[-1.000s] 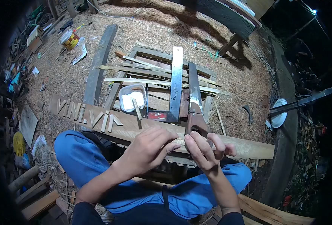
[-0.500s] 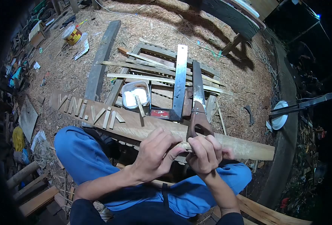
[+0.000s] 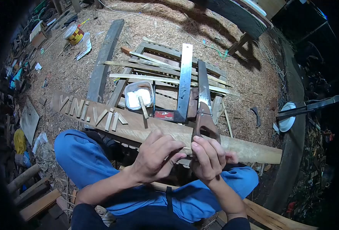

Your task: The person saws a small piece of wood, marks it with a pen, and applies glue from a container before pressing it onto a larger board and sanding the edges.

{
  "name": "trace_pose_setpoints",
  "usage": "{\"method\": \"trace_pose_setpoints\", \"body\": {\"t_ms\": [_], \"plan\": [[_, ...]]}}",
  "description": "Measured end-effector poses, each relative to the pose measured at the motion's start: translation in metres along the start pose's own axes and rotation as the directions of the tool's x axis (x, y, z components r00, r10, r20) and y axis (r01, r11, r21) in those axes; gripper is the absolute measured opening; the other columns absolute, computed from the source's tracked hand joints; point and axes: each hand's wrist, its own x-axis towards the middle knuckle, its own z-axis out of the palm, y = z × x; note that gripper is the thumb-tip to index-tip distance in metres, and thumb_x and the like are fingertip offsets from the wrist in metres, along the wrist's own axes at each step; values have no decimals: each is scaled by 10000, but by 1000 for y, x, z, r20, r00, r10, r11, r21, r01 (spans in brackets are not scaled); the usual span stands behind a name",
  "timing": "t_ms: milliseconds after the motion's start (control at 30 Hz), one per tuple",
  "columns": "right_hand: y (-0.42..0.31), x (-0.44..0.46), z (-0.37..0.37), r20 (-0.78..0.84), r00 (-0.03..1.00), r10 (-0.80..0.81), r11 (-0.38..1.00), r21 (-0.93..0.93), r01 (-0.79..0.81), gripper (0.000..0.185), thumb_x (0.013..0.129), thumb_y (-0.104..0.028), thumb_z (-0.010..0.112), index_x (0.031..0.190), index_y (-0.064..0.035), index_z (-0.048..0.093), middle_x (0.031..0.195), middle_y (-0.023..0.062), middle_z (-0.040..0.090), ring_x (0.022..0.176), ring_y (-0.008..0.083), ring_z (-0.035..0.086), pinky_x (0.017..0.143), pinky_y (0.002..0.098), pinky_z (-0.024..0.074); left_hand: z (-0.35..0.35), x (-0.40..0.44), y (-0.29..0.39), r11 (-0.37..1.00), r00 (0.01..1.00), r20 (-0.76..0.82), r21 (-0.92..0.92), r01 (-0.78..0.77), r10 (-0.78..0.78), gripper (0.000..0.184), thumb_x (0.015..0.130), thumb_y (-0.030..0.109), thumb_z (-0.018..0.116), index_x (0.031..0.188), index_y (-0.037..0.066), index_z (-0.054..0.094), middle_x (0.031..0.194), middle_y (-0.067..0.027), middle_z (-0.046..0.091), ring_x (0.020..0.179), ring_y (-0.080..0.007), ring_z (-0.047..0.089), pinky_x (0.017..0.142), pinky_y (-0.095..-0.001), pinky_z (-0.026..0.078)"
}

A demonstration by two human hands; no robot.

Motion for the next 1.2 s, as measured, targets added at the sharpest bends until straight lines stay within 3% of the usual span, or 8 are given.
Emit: {"method": "trace_pose_setpoints", "body": {"t_ms": [167, 233, 367, 500, 567, 800, 1033, 1200], "plan": [[-3, -5, 3, 7, 1000, 8, 999, 33, -8, 195, 889, -37, 744, 1076, -84, 711, 1031, 63, 770, 930, 233, 682, 846, 325, 498, -1, -1, 0, 1000, 1000, -4, 1, 0, 0, 283, 846, 130, 798, 1077, 51, 654, 835, -77, 593, 745, -286, 499, 685, -385, 422], [-4, -12, 8, -31, 998, 51, 999, -13, -51, 229, 871, -196, 740, 1099, -192, 751, 1086, -54, 775, 933, 107, 669, 908, 362, 268, -1, -2, 0, 1000, 1000, -9, -7, 2, -3, 276, 852, 137, 796, 1073, 51, 655, 826, -73, 592, 737, -283, 497, 681, -382, 417], [-7, -15, 14, -29, 996, 84, 994, 79, -82, 273, 871, -208, 732, 1138, -157, 754, 1097, -29, 775, 970, 111, 688, 905, 365, 273, 2, -1, -3, 999, 998, -41, -2, 41, -41, 353, 798, 264, 864, 1003, 53, 670, 791, -60, 587, 723, -265, 513, 686, -377, 404], [-14, -2, 17, 192, 970, 146, 971, 161, -178, 308, 918, -178, 688, 1201, -69, 738, 1176, 33, 764, 1091, 173, 693, 906, 389, 293, -7, 3, -14, 987, 988, -32, 54, 150, -149, 440, 736, 343, 913, 944, 39, 671, 748, -56, 586, 737, -253, 533, 693, -378, 400], [-10, 4, 20, 298, 935, 192, 889, 351, -294, 294, 948, -143, 660, 1222, -61, 727, 1202, 46, 756, 1169, 201, 659, 916, 404, 296, -11, 5, -22, 984, 988, -53, 93, 151, -147, 380, 762, 309, 896, 887, 40, 660, 734, -55, 592, 733, -253, 522, 692, -378, 397], [-5, 22, 18, 491, 863, 117, 860, 384, -335, 319, 972, -154, 653, 1275, -65, 698, 1169, 56, 740, 1154, 242, 628, 963, 421, 309, -30, -1, -34, 939, 979, -112, 284, 196, -171, 391, 724, 359, 904, 763, 78, 635, 770, -38, 600, 742, -249, 488, 682, -389, 415], [-4, 39, 51, 562, 805, 187, 893, 244, -377, 237, 961, -164, 663, 1170, -68, 721, 1014, 64, 718, 1031, 250, 625, 934, 415, 377, -69, -1, -58, 860, 951, -163, 409, 306, -261, 473, 678, 411, 926, 721, 80, 591, 772, -50, 544, 820, -274, 495, 772, -412, 406], [-8, 59, 91, 642, 722, 258, 924, 54, -378, 201, 933, -236, 707, 1020, -57, 733, 920, 102, 701, 901, 274, 608, 829, 421, 408, -72, -6, -72, 814, 927, -74, 456, 360, -368, 550, 666, 505, 908, 842, 46, 660, 916, -104, 545, 924, -299, 493, 819, -430, 393]]}}
